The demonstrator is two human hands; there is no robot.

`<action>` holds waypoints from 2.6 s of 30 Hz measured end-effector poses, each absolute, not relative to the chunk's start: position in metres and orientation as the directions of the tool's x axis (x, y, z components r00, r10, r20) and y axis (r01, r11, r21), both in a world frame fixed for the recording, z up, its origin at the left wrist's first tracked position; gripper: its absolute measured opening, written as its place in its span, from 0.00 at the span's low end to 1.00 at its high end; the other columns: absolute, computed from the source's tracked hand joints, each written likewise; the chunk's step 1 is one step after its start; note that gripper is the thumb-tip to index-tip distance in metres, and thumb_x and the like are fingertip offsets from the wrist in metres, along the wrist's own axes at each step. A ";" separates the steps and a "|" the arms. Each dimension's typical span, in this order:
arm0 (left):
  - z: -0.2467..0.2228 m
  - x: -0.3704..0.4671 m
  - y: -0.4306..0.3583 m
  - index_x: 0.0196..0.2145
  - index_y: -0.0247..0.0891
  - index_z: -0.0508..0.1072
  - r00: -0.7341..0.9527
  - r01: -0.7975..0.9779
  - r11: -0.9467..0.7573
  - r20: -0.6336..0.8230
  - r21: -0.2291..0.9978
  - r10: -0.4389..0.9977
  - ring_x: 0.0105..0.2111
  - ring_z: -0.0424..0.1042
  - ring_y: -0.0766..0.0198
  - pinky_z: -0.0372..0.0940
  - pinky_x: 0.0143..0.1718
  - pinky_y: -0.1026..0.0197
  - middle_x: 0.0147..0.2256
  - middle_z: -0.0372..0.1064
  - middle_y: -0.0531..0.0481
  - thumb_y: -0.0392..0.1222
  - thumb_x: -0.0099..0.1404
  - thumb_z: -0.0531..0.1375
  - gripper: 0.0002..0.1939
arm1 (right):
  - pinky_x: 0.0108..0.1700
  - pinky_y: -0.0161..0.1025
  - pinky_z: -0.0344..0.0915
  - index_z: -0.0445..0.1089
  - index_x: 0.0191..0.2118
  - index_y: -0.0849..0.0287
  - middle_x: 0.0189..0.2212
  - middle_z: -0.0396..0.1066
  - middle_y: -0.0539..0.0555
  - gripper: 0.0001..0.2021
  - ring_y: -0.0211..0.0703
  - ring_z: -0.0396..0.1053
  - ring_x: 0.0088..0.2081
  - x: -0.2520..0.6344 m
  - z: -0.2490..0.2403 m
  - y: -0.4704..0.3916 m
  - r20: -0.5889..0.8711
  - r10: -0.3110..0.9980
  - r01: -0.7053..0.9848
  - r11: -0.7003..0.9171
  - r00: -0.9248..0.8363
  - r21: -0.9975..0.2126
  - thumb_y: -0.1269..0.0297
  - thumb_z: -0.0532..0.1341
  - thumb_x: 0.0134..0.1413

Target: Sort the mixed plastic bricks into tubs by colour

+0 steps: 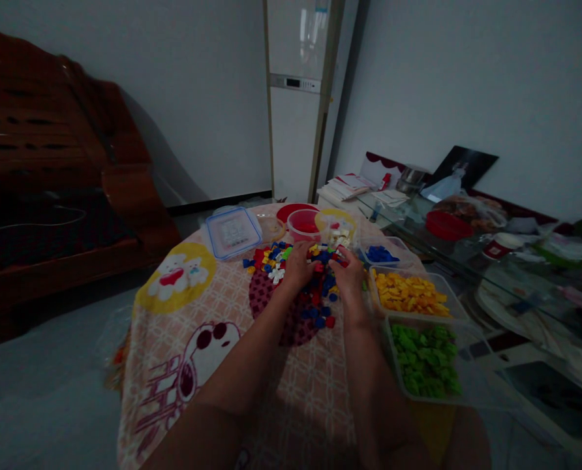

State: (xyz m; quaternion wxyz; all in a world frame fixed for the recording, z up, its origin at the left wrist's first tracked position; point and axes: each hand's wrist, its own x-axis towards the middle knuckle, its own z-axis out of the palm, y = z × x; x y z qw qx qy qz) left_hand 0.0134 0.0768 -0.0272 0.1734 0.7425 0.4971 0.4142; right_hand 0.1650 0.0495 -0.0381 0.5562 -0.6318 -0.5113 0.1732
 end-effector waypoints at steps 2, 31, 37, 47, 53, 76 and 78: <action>-0.027 0.006 0.078 0.55 0.38 0.77 0.130 0.591 -0.432 0.448 0.681 0.884 0.58 0.72 0.50 0.65 0.65 0.47 0.56 0.74 0.40 0.31 0.58 0.67 0.25 | 0.55 0.49 0.73 0.79 0.51 0.60 0.49 0.81 0.61 0.23 0.52 0.77 0.47 0.172 -0.034 0.052 0.345 0.853 0.484 0.128 0.391 -0.866 0.63 0.63 0.48; -0.066 -0.061 0.093 0.41 0.39 0.84 -0.525 0.521 -0.049 0.366 0.852 0.768 0.50 0.77 0.52 0.67 0.60 0.51 0.45 0.82 0.46 0.35 0.61 0.58 0.15 | 0.48 0.43 0.72 0.84 0.36 0.56 0.36 0.84 0.54 0.11 0.49 0.79 0.38 0.195 -0.025 0.086 0.361 0.884 0.675 0.073 0.297 -0.734 0.69 0.64 0.47; -0.065 -0.057 0.091 0.40 0.39 0.84 -0.534 0.532 -0.062 0.392 0.845 0.749 0.51 0.77 0.53 0.66 0.61 0.52 0.46 0.82 0.45 0.33 0.61 0.58 0.16 | 0.46 0.45 0.73 0.83 0.38 0.63 0.36 0.82 0.59 0.16 0.50 0.77 0.35 0.221 -0.021 0.082 0.419 0.681 0.583 -0.014 0.600 -0.812 0.71 0.61 0.44; -0.077 -0.068 0.099 0.41 0.37 0.84 -0.698 0.327 0.046 0.208 0.944 0.685 0.44 0.78 0.55 0.71 0.53 0.55 0.42 0.82 0.46 0.35 0.58 0.57 0.18 | 0.51 0.48 0.73 0.82 0.41 0.65 0.38 0.81 0.62 0.18 0.52 0.77 0.42 0.230 -0.029 0.082 0.450 0.621 0.587 -0.022 0.643 -0.809 0.70 0.56 0.49; -0.082 -0.070 0.103 0.40 0.39 0.84 -0.639 0.331 0.069 0.169 0.941 0.750 0.46 0.79 0.55 0.71 0.53 0.55 0.43 0.82 0.46 0.35 0.58 0.58 0.17 | 0.36 0.39 0.72 0.83 0.34 0.61 0.26 0.79 0.53 0.11 0.46 0.76 0.29 0.222 -0.010 0.071 0.199 0.914 0.598 -0.056 0.352 -0.800 0.65 0.63 0.50; -0.078 -0.066 0.102 0.40 0.40 0.85 -0.558 0.438 0.119 0.166 0.891 0.813 0.44 0.79 0.54 0.71 0.51 0.55 0.41 0.82 0.47 0.36 0.59 0.61 0.14 | 0.42 0.38 0.73 0.82 0.30 0.58 0.27 0.80 0.53 0.09 0.47 0.79 0.36 0.211 -0.010 0.070 0.176 0.939 0.644 -0.060 0.297 -0.762 0.69 0.63 0.45; -0.079 -0.066 0.102 0.40 0.40 0.85 -0.558 0.432 0.112 0.167 0.895 0.813 0.44 0.79 0.54 0.71 0.51 0.55 0.41 0.82 0.47 0.36 0.59 0.61 0.14 | 0.41 0.40 0.74 0.82 0.34 0.60 0.30 0.81 0.54 0.11 0.48 0.79 0.35 0.213 -0.012 0.074 0.222 0.890 0.568 -0.048 0.397 -0.822 0.68 0.63 0.44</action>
